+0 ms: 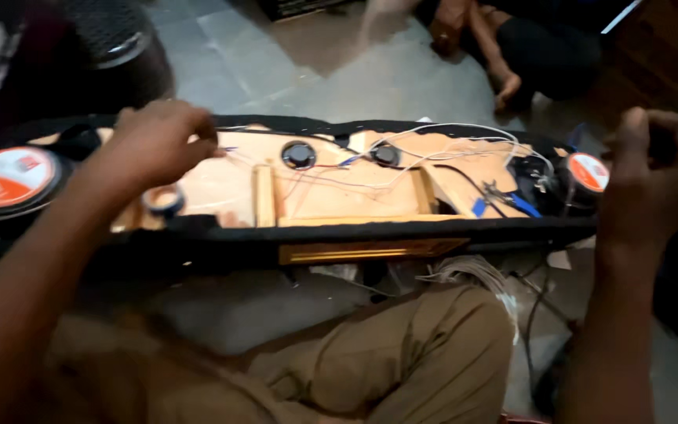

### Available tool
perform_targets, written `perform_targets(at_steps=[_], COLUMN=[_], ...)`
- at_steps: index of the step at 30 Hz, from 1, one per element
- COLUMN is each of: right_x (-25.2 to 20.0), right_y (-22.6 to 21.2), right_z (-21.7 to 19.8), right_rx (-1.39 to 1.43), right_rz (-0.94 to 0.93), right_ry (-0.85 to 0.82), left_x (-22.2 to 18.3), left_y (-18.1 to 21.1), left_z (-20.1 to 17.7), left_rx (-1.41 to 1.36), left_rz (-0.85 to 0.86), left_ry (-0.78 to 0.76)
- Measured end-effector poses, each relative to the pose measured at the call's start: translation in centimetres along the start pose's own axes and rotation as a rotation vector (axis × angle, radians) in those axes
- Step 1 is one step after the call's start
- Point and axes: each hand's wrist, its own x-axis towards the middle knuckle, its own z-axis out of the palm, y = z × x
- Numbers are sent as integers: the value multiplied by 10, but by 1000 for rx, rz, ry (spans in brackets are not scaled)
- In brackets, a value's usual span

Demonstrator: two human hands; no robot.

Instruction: The person connects wires and applies blue adhesive tape to the internal components of a large speaker or amplifier housing by hand.

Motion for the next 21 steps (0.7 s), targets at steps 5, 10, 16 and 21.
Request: perform_targets(at_steps=[5,10,16,21], right_x=[-8,-23,-62,-60], right_y=[-58,-121,-158,-158], right_z=[53,130,168,167], right_rx=[277,500,420,359], right_rz=[207,148,181,160], right_ry=[4,-92,-300,-284], left_x=[-35,-38,-25,-21], left_y=[-60,-59,-54,-57], left_z=[26,46,62,66], left_rx=[-46,100,217,157], left_rz=[-73,-94,-49,-19], left_ry=[-345,-357,-188,-148])
